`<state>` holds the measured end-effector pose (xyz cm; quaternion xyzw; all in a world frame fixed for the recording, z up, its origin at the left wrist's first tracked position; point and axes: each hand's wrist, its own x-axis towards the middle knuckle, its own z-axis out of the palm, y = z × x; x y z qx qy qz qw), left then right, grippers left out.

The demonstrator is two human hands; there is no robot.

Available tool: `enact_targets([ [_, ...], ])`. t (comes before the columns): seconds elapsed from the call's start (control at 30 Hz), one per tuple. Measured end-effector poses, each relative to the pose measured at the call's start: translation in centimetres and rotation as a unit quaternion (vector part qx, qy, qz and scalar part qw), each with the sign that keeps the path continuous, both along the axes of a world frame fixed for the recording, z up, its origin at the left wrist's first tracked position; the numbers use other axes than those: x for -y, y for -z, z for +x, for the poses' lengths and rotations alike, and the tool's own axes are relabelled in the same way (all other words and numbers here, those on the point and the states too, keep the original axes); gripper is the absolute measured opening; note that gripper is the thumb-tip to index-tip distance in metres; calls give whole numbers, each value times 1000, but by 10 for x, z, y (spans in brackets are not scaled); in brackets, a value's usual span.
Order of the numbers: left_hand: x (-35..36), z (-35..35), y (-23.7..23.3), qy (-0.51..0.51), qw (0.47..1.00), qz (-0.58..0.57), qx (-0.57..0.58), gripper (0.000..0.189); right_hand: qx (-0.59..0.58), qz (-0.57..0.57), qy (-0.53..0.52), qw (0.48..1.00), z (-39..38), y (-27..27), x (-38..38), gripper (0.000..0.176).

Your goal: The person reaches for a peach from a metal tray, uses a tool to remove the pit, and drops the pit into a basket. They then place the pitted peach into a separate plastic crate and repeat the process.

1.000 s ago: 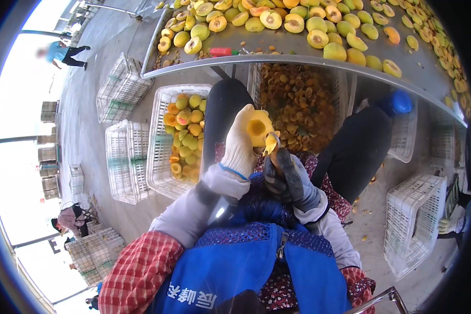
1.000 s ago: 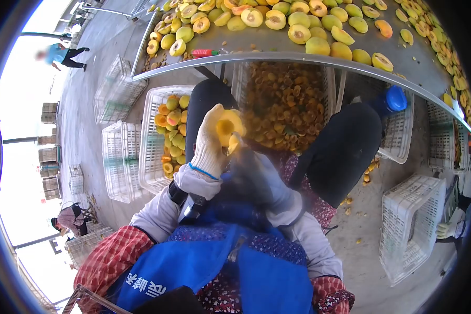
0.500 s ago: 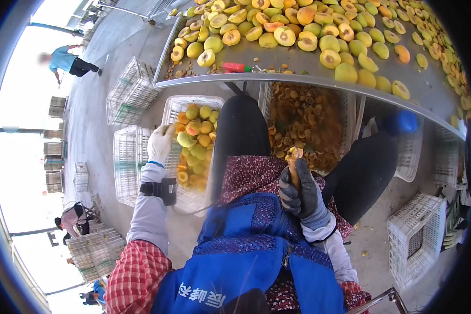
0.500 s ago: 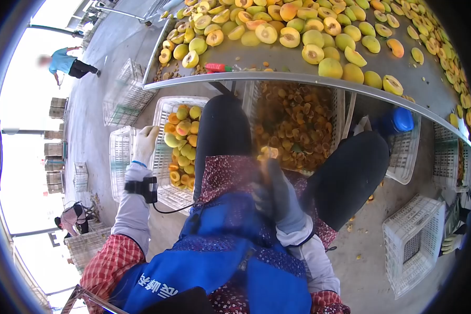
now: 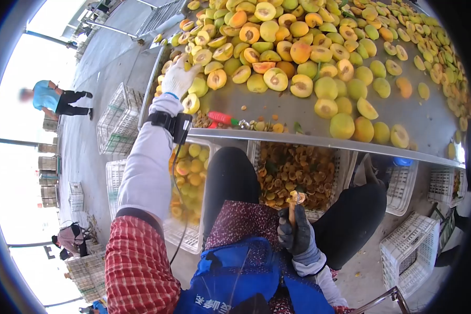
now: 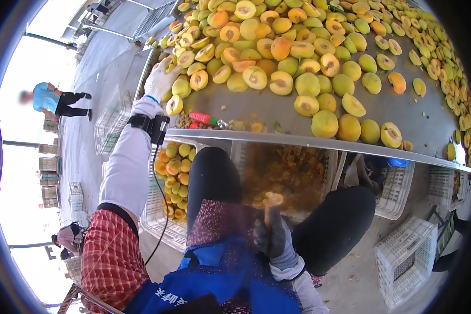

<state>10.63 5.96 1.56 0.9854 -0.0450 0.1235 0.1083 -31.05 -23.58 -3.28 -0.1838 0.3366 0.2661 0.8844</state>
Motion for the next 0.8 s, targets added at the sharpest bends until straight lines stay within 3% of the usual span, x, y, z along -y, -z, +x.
enact_targets([
  [0.07,-6,45,15,-30,992,-97,-80,77,-2,14,18,1000,1,9,4,45],
  [0.1,-23,75,53,-50,983,-142,-101,78,-6,17,28,999,3,10,4,45],
  [0.2,3,76,65,-110,988,-74,-84,77,-26,25,46,998,8,16,8,45],
  [0.27,-4,72,58,-40,992,-40,-115,68,-55,-1,41,998,13,12,6,46],
  [0.33,-11,63,65,71,970,-144,-183,59,-39,41,30,998,13,18,6,46],
  [0.37,22,26,34,116,964,-142,-192,53,-29,59,25,998,14,22,6,46],
  [0.47,73,-28,30,164,974,-7,-154,46,15,62,1,998,13,26,3,47],
  [0.53,68,-40,40,300,941,119,-104,46,2,32,-11,999,14,15,2,48],
  [0.6,71,-51,43,294,947,93,-93,45,4,27,-3,1000,13,-2,4,48],
  [0.67,94,-74,2,136,979,-84,-126,44,26,47,20,998,9,-21,8,47],
  [0.8,126,-157,-49,141,964,-200,-106,40,144,176,55,972,11,-57,17,50],
])
